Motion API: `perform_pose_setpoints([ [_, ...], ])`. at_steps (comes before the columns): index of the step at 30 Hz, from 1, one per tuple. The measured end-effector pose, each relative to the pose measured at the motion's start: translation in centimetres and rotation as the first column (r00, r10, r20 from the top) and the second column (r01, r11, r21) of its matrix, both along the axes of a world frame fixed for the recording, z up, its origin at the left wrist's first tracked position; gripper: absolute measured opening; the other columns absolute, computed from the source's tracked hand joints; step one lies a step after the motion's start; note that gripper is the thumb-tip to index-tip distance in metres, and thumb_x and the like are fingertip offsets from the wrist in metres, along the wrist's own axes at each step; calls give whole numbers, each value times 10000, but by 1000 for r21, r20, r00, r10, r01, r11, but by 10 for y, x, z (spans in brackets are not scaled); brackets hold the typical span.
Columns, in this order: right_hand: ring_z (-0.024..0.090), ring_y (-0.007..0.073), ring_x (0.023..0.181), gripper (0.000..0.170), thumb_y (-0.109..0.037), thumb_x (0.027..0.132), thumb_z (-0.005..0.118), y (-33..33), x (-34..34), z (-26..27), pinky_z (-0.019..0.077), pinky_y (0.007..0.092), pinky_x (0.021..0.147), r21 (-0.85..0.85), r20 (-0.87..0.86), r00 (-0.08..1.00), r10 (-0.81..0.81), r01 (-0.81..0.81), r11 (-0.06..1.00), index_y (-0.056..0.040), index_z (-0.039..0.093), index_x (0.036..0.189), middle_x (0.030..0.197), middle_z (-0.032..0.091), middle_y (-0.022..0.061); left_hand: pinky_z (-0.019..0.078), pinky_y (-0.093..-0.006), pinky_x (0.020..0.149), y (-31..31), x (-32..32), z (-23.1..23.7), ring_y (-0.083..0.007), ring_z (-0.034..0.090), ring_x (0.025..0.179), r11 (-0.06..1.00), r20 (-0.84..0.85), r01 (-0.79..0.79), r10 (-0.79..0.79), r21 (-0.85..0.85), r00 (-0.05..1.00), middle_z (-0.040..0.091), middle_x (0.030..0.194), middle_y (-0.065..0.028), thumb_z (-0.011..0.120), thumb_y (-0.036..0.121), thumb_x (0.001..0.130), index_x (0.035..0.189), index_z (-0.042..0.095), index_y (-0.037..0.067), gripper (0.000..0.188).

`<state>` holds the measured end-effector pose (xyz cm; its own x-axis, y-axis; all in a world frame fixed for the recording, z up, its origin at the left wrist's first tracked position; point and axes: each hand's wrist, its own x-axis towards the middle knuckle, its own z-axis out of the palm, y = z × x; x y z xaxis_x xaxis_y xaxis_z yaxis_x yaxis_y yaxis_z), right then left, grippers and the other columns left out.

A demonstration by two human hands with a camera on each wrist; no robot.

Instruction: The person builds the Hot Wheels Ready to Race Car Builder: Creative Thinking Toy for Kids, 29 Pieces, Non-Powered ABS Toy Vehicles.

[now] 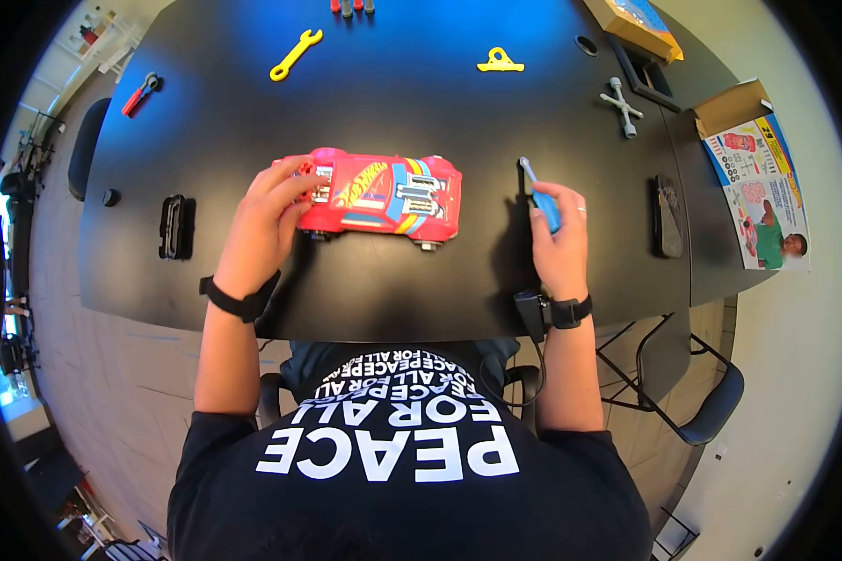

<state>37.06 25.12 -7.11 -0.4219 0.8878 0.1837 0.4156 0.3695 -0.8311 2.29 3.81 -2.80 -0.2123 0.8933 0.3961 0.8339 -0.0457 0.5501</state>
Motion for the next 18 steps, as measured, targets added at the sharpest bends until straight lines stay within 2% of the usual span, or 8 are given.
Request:
perform_pose_setpoints([
  [1, 697, 318, 1129, 364, -9, 960, 692, 3, -5, 1, 570, 422, 984, 266, 173, 984, 32, -78, 961, -56, 689, 1321, 1341, 632, 169, 539, -472, 1049, 8, -4, -1, -389, 637, 1248, 999, -27, -37, 37, -3, 999, 686, 1342, -149, 698, -9, 940, 1202, 750, 63, 277],
  [2, 697, 318, 1129, 364, -9, 960, 692, 6, -10, 0, 570, 422, 984, 275, 163, 986, 32, -76, 959, -56, 689, 1321, 1341, 632, 169, 542, -471, 1052, 16, -8, -2, -384, 638, 1258, 997, -53, -75, 74, -4, 996, 685, 1352, -149, 695, -3, 950, 1208, 752, 67, 273],
  [4, 629, 410, 1248, 450, -25, 899, 735, 11, -26, -2, 518, 468, 1076, 168, 211, 965, 159, -196, 966, -83, 701, 1344, 1383, 607, 207, 544, -468, 1056, 34, -14, -10, -378, 636, 1265, 995, -66, -97, 97, 14, 993, 686, 1362, -143, 693, 9, 962, 1220, 754, 75, 273],
  [9, 665, 484, 1222, 559, -142, 910, 818, 20, -65, 6, 584, 530, 999, 191, 435, 881, 188, -294, 937, -97, 670, 1447, 1568, 488, 236, 523, -473, 1100, 66, -23, -16, -391, 640, 1278, 983, -44, -175, 178, 62, 983, 702, 1378, -180, 699, -8, 955, 1242, 778, 59, 306],
  [12, 666, 486, 1221, 568, -141, 904, 823, 21, -72, 8, 583, 524, 1010, 205, 447, 876, 183, -300, 932, -101, 670, 1449, 1572, 488, 238, 502, -481, 1132, 70, -27, -23, -397, 618, 1315, 982, -46, -182, 185, 56, 982, 685, 1408, -185, 682, -21, 963, 1252, 773, 57, 313],
  [16, 657, 479, 1259, 731, -178, 906, 848, 30, -59, 1, 571, 524, 1025, 243, 357, 894, 270, -368, 898, -164, 577, 1585, 1600, 464, 265, 467, -472, 1180, 57, -24, -13, -415, 551, 1420, 981, -50, -167, 172, 98, 984, 610, 1544, -199, 723, 13, 954, 1444, 673, 85, 498],
  [17, 722, 346, 1090, 861, -166, 904, 860, 36, -51, -5, 598, 448, 923, 265, 341, 895, 288, -386, 884, -196, 474, 1672, 1608, 468, 239, 452, -472, 1197, 51, -21, -7, -417, 528, 1454, 970, -58, -178, 190, 168, 980, 582, 1588, -204, 751, 42, 948, 1511, 627, 92, 579],
  [18, 722, 346, 1090, 861, -166, 904, 860, 33, -46, 0, 598, 448, 923, 264, 338, 894, 296, -392, 881, -196, 474, 1672, 1608, 468, 239, 452, -472, 1197, 40, -21, 3, -417, 528, 1454, 969, -62, -184, 197, 167, 978, 582, 1588, -204, 751, 42, 948, 1511, 627, 92, 579],
])
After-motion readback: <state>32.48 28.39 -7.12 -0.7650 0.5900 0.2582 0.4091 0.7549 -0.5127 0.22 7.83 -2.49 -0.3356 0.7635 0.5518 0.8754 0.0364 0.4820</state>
